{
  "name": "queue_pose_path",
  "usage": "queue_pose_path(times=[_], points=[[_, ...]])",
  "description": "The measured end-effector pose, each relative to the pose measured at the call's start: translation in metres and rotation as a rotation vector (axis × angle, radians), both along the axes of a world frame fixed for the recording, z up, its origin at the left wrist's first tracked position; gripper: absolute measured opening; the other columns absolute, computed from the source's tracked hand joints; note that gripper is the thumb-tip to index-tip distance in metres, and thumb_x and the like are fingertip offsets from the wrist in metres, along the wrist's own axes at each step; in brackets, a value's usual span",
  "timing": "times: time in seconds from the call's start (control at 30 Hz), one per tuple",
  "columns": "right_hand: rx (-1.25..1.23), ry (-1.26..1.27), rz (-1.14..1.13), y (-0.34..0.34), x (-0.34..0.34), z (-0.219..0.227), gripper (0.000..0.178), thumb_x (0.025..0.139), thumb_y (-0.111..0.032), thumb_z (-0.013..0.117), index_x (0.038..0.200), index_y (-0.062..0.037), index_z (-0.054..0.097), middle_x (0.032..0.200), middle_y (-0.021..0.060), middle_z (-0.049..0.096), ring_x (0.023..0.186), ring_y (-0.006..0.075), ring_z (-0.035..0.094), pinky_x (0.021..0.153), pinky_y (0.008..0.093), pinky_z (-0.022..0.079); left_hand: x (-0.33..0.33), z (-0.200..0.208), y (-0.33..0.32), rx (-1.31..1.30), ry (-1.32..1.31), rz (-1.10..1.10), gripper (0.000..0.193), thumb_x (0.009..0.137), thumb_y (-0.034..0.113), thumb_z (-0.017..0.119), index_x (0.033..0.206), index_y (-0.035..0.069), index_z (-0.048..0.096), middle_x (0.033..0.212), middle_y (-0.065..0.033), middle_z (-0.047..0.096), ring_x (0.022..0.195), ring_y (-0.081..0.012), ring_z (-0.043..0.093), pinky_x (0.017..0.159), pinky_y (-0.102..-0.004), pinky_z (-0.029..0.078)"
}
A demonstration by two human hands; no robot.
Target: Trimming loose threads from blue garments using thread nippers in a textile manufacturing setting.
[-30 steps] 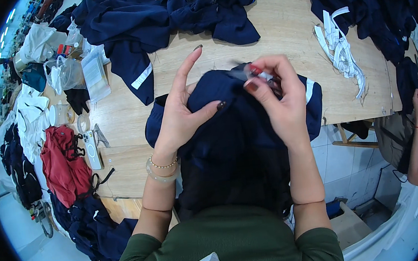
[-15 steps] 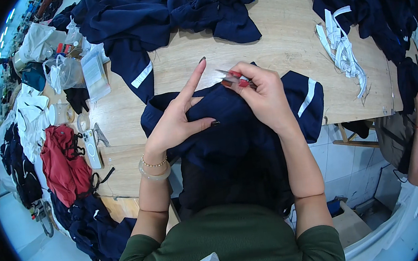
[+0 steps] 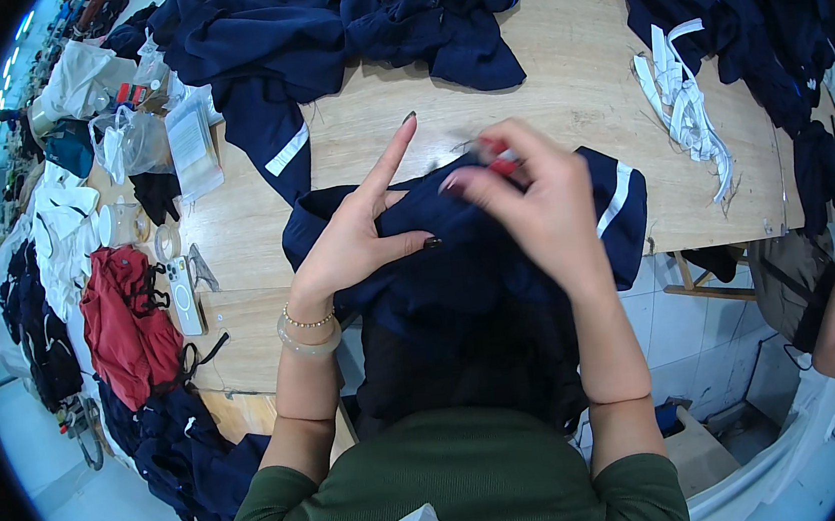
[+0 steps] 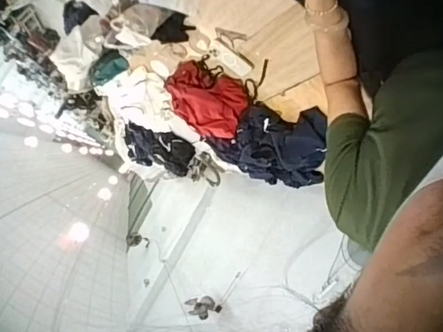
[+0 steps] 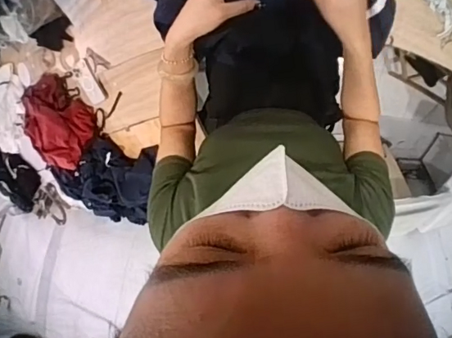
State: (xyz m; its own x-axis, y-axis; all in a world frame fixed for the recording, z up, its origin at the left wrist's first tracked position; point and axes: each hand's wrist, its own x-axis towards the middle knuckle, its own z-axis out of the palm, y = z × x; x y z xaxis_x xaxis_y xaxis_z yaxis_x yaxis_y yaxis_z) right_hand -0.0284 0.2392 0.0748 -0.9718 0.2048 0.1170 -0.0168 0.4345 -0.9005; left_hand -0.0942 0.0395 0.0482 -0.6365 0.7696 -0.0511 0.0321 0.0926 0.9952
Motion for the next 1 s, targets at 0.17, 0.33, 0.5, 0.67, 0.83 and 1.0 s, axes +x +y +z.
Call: queue_pose_path(times=[0.17, 0.33, 0.5, 0.67, 0.83, 1.0], points=[[0.354, 0.194, 0.098, -0.023, -0.002, -0.020, 0.016, 0.079, -0.009, 0.072, 0.087, -0.0030, 0.058, 0.080, 0.0102, 0.063, 0.073, 0.0273, 0.064, 0.062, 0.0299, 0.050, 0.000, 0.012, 0.006, -0.083, -0.084, -0.007, 0.105, 0.072, -0.018, 0.066, 0.155, 0.017, 0.012, 0.158, -0.0080, 0.022, 0.116, -0.0166, 0.052, 0.106, -0.0349, 0.041], [0.115, 0.124, 0.069, -0.016, -0.005, -0.020, 0.009, 0.085, 0.001, 0.061, 0.094, 0.0012, 0.060, 0.084, 0.0106, 0.065, 0.077, 0.0176, 0.066, 0.068, 0.0275, 0.051, 0.000, 0.003, 0.003, -0.035, -0.028, -0.003, 0.106, 0.073, -0.015, 0.068, 0.155, 0.018, 0.011, 0.159, -0.0085, 0.021, 0.125, -0.0192, 0.047, 0.107, -0.0382, 0.040], [-0.352, 0.062, -0.238, 0.010, -0.012, -0.009, 0.014, 0.092, -0.004, 0.059, 0.103, 0.0035, 0.063, 0.084, 0.0037, 0.064, 0.085, 0.0086, 0.061, 0.076, 0.0214, 0.047, -0.001, 0.003, 0.004, -0.098, 0.031, 0.006, 0.105, 0.073, -0.011, 0.071, 0.155, 0.018, 0.012, 0.160, -0.0070, 0.015, 0.139, -0.0226, 0.031, 0.108, -0.0433, 0.038], [-0.215, -0.074, 0.061, -0.004, -0.007, -0.004, 0.013, 0.086, -0.008, 0.069, 0.093, 0.0029, 0.066, 0.078, 0.0044, 0.066, 0.071, 0.0073, 0.060, 0.064, 0.0237, 0.047, -0.002, 0.003, 0.003, -0.062, -0.005, 0.012, 0.104, 0.074, -0.013, 0.070, 0.155, 0.018, 0.011, 0.160, -0.0087, 0.015, 0.140, -0.0243, 0.032, 0.109, -0.0438, 0.037], [0.183, 0.063, 0.144, -0.016, -0.002, -0.025, 0.014, 0.077, 0.003, 0.067, 0.090, 0.0004, 0.065, 0.077, 0.0132, 0.064, 0.063, 0.0178, 0.062, 0.058, 0.0265, 0.047, -0.002, 0.006, 0.007, -0.017, -0.085, 0.020, 0.105, 0.073, -0.014, 0.069, 0.155, 0.017, 0.011, 0.160, -0.0099, 0.015, 0.132, -0.0211, 0.043, 0.106, -0.0400, 0.040], [-0.359, -0.134, 0.051, -0.008, -0.008, -0.021, 0.009, 0.087, -0.004, 0.065, 0.092, 0.0042, 0.065, 0.082, 0.0065, 0.067, 0.075, 0.0084, 0.061, 0.067, 0.0226, 0.048, -0.001, 0.006, 0.009, -0.052, 0.002, 0.004, 0.103, 0.074, -0.015, 0.068, 0.154, 0.015, 0.011, 0.160, -0.0095, 0.016, 0.121, -0.0197, 0.053, 0.103, -0.0363, 0.045]])
